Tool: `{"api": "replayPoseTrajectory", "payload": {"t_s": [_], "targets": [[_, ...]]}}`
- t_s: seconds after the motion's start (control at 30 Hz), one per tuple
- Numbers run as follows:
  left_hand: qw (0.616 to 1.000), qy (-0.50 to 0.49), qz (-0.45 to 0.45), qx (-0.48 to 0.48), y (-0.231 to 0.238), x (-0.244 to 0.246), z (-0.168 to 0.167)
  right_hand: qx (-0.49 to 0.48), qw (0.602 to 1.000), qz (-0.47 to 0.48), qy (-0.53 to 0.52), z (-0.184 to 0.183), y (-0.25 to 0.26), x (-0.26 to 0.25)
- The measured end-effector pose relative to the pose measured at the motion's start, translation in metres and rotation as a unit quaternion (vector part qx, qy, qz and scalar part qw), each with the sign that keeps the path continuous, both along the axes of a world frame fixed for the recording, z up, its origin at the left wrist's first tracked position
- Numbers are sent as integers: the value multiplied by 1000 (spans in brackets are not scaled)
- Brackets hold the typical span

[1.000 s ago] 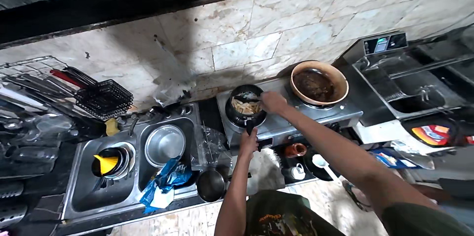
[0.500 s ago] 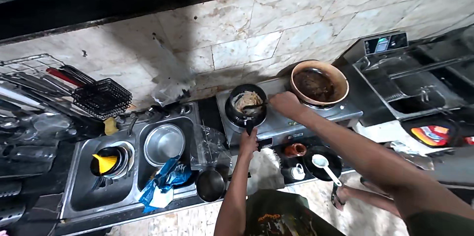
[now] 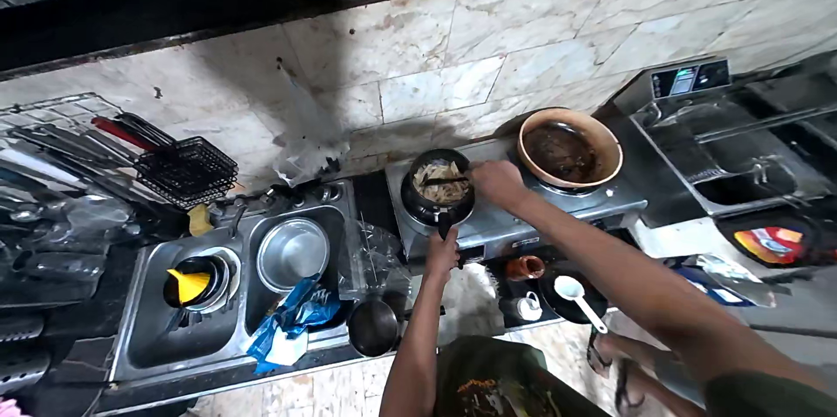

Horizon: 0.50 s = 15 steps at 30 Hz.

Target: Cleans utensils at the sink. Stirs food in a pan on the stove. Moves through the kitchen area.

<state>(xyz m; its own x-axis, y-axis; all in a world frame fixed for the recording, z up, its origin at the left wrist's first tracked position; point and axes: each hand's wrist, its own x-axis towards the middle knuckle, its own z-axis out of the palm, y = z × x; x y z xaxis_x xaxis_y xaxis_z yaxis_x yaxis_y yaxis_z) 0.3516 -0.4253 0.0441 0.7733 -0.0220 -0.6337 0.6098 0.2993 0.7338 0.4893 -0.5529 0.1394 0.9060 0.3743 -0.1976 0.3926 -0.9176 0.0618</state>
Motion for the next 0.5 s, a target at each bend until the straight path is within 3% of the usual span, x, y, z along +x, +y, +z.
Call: {"api": "replayPoseTrajectory", "payload": {"t_s": [0.1,0.2,0.37,0.5], "targets": [[1000,3,-1,0,0,-1,0,-21,996,-86,-4,9,6,10],[1000,5,0,5,-1,0,0,-15,994,-107,32,-2,14,23],[1000,1,0,2,0,1,0,-1,997,61,54,-23,2,28],[1000,3,2,-3,0,1,1,-42,995,87,36,19,-19,11]]}}
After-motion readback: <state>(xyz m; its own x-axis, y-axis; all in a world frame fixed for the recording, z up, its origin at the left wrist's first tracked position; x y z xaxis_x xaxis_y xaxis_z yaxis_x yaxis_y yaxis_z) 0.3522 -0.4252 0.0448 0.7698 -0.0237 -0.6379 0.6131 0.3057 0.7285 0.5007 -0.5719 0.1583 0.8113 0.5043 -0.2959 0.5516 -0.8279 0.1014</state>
